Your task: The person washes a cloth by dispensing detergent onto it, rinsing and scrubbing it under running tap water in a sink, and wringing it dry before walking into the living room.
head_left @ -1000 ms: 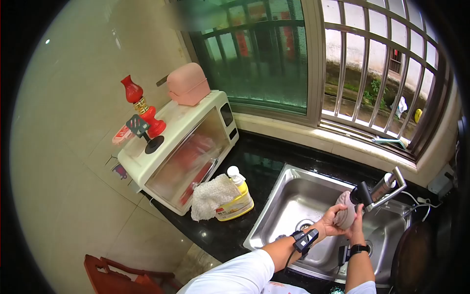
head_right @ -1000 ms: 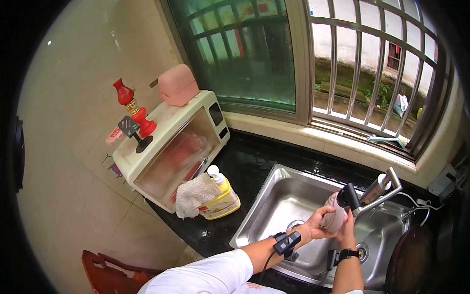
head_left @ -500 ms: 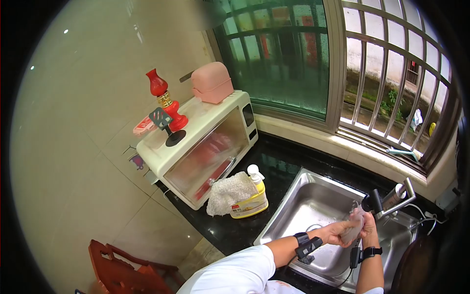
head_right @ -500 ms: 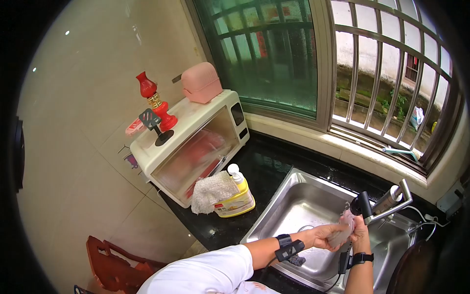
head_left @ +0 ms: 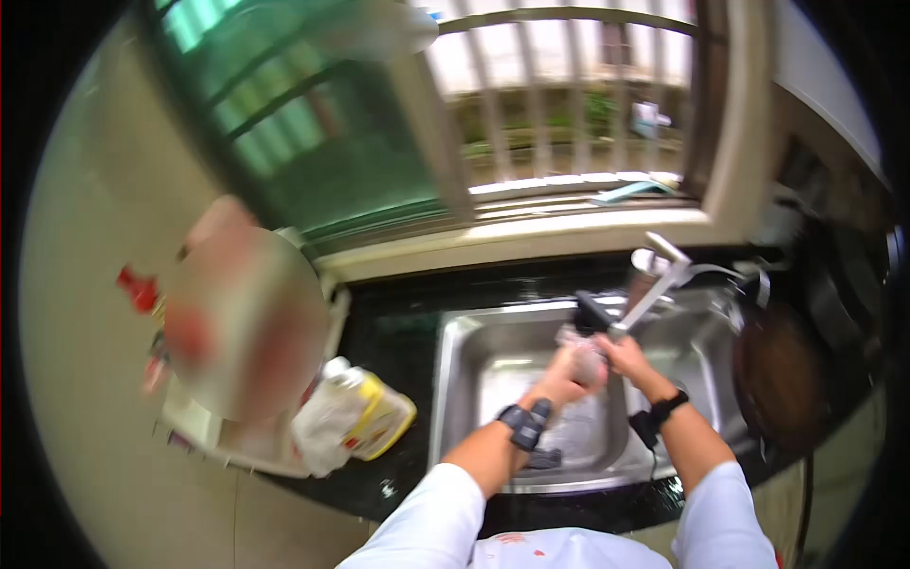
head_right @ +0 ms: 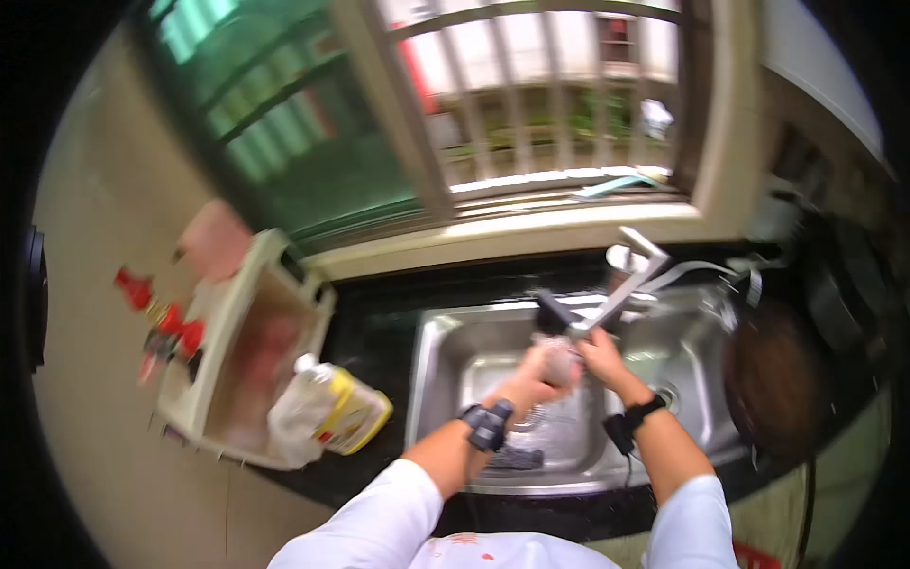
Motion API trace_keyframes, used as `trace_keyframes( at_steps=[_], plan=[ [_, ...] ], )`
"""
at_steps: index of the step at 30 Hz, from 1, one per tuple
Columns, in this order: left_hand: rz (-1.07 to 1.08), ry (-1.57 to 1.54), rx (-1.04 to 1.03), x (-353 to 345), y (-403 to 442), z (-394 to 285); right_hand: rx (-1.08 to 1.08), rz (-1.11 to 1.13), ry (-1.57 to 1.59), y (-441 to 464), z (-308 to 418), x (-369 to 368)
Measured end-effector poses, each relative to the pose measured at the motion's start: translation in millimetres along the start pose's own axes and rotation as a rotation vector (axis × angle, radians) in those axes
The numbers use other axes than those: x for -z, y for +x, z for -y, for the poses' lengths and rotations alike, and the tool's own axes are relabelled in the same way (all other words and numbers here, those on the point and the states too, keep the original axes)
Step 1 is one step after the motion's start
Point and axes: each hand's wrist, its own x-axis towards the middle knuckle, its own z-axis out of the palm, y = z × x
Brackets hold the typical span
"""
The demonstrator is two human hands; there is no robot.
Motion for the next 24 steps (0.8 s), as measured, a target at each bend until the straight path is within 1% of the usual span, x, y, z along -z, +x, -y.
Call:
trace_keyframes(
  at_steps=[1, 3, 5, 6, 7, 9, 10, 11, 12, 13, 14, 16, 17, 19, 21, 23, 24],
  plan=[
    [-0.034, 0.027, -0.049, -14, -3, -5, 0.243, -0.181, -0.217, 50, -83, 8],
    [-0.027, -0.073, -0.005, -39, -7, -12, 0.302, -0.277, -0.121, 28, -71, 20],
    [-0.001, -0.154, -0.051, -41, 16, -17, 0.169, -0.323, -0.082, 15, -61, 35],
    [0.060, -0.214, 0.038, -39, 24, -23, 0.271, -0.402, -0.143, 18, -70, 42],
    [0.029, -0.220, 0.023, -43, 25, -23, 0.265, -0.414, -0.147, 14, -67, 47],
    [0.064, -0.191, 0.050, -47, 26, -23, 0.280, -0.600, -0.210, 7, -63, 63],
    [0.105, -0.241, 0.042, -50, 20, -18, 0.283, -0.619, -0.194, 8, -68, 72],
    [0.079, -0.225, 0.046, -55, 15, -17, 0.317, -0.625, -0.160, 10, -72, 80],
    [0.075, -0.195, 0.017, -55, 9, -15, 0.301, -0.635, -0.161, 13, -78, 87],
    [0.069, -0.168, -0.015, -61, -8, -10, 0.253, -0.624, -0.090, 23, -89, 95],
    [0.066, -0.211, -0.015, -57, -11, -9, 0.238, -0.637, -0.095, 23, -88, 100],
    [0.064, -0.186, 0.006, -52, -17, -8, 0.158, -0.624, 0.059, 16, -67, 102],
    [0.059, -0.149, 0.002, -55, -26, -7, 0.152, -0.627, 0.064, 24, -70, 106],
    [0.036, -0.123, 0.003, -52, -25, -11, 0.344, -0.703, -0.032, 35, -66, 105],
    [0.019, -0.098, 0.004, -49, -24, -13, 0.319, -0.666, -0.084, 35, -54, 100],
    [0.045, -0.162, -0.035, -50, -23, -13, 0.310, -0.750, -0.381, 47, -58, 98],
    [0.073, -0.164, -0.014, -38, -8, -19, 0.204, -0.727, -0.352, 56, -65, 95]
  ],
)
